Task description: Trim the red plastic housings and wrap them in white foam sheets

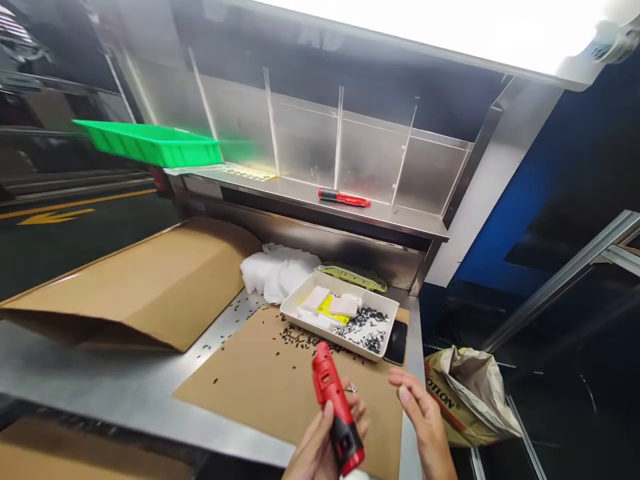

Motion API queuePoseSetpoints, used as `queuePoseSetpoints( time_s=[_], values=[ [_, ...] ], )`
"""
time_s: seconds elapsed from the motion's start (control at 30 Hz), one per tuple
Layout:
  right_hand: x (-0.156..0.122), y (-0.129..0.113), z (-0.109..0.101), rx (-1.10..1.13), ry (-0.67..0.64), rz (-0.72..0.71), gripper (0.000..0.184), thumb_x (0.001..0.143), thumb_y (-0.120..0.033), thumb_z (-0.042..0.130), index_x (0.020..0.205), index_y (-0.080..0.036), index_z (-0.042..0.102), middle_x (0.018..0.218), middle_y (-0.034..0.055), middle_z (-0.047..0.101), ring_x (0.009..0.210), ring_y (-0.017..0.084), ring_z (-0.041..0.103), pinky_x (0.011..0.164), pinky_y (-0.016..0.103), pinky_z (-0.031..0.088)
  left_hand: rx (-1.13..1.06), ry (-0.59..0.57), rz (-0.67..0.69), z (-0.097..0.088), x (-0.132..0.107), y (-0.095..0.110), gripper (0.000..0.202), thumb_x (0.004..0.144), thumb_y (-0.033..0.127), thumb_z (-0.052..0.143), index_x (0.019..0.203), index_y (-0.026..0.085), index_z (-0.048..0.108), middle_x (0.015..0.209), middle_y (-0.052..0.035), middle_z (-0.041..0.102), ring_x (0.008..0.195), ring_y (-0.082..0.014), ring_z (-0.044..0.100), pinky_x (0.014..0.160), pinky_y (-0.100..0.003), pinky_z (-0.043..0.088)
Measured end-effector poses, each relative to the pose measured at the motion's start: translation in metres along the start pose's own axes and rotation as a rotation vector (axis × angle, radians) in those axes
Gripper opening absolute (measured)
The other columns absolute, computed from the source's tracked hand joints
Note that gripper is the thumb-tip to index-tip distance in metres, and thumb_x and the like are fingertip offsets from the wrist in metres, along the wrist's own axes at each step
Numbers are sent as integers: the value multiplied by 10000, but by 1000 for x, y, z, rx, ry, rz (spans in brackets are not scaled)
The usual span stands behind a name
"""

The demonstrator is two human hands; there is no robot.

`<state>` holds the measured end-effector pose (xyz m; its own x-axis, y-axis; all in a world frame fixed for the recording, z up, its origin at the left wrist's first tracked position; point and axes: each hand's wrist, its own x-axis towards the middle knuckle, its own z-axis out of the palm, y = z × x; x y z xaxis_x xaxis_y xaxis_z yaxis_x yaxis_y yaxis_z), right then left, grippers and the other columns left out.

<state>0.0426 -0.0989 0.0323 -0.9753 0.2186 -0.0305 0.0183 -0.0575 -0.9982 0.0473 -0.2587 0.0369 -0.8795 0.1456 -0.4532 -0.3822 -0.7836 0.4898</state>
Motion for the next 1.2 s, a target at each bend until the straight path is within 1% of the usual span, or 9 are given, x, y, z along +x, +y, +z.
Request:
queuePoseSetpoints(
  time_s=[0.1, 0.17, 0.3, 0.47, 0.57, 0.73, 0.87, 1.0, 1.2],
  values=[
    [1, 23, 43, -134, 102, -50, 507, 695, -706, 651, 801, -225, 772, 1191, 146, 632, 1179, 363, 538, 1048, 476, 363, -16, 62, 96, -7, 41, 34, 518, 864, 170, 619, 1364, 215, 493, 1056, -116, 736, 1050, -255, 670, 911, -360, 559],
    [5, 36, 80, -148, 112, -43, 478, 671, -695, 674, 743, -232, 772, 1191, 152, 625, 1176, 378, 537, 1048, 487, 359, -15, 65, 100, -18, 63, 54, 581, 849, 272, 666, 1390, 280, 454, 1084, -86, 733, 1078, -256, 657, 958, -363, 534],
    [29, 49, 145, -22, 109, 39, 488, 633, -697, 703, 700, -217, 764, 1216, 155, 604, 1184, 375, 529, 1058, 484, 351, 19, 89, 137, -36, 88, 88, 784, 643, 486, 828, 1340, 322, 509, 1111, -67, 727, 1131, -312, 622, 1016, -399, 491],
    [61, 51, 190, 233, 96, 178, 507, 614, -639, 762, 777, -159, 782, 1179, 167, 609, 1100, 325, 590, 940, 398, 471, 108, 144, 177, -40, 107, 113, 823, 586, 540, 844, 1313, 317, 530, 1033, -49, 750, 1173, -303, 592, 1047, -372, 454],
    [73, 52, 202, 330, 137, 215, 469, 617, -581, 791, 807, -151, 788, 1157, 162, 636, 1125, 320, 584, 962, 385, 462, 147, 167, 175, -39, 119, 121, 851, 566, 548, 851, 1315, 315, 520, 990, -43, 754, 1184, -304, 582, 1032, -364, 467],
    [89, 55, 212, 394, 185, 256, 467, 613, -549, 805, 889, -172, 788, 1152, 133, 664, 1166, 332, 564, 1036, 423, 409, 176, 197, 153, -34, 136, 124, 736, 557, 545, 857, 1198, 289, 603, 985, -39, 752, 1197, -309, 569, 1015, -353, 480],
    [105, 56, 210, 511, 174, 298, 411, 618, -502, 821, 885, -191, 789, 1125, 103, 690, 1164, 322, 572, 1058, 425, 398, 175, 212, 141, -27, 150, 119, 746, 551, 550, 858, 1199, 286, 601, 967, -35, 756, 1182, -313, 580, 1002, -354, 489],
    [123, 57, 206, 606, 146, 332, 429, 596, -494, 839, 889, -184, 788, 1113, 106, 703, 1182, 337, 568, 1043, 432, 420, 174, 230, 133, -17, 164, 117, 854, 557, 544, 858, 1303, 314, 511, 969, -17, 758, 1175, -293, 586, 981, -323, 496],
    [148, 66, 200, 592, 147, 343, 449, 598, -518, 838, 890, -180, 789, 1124, 117, 703, 1154, 321, 588, 1055, 409, 410, 188, 256, 127, -7, 187, 116, 861, 617, 560, 819, 1345, 274, 461, 1018, -44, 750, 1180, -293, 580, 991, -342, 488]
  ],
)
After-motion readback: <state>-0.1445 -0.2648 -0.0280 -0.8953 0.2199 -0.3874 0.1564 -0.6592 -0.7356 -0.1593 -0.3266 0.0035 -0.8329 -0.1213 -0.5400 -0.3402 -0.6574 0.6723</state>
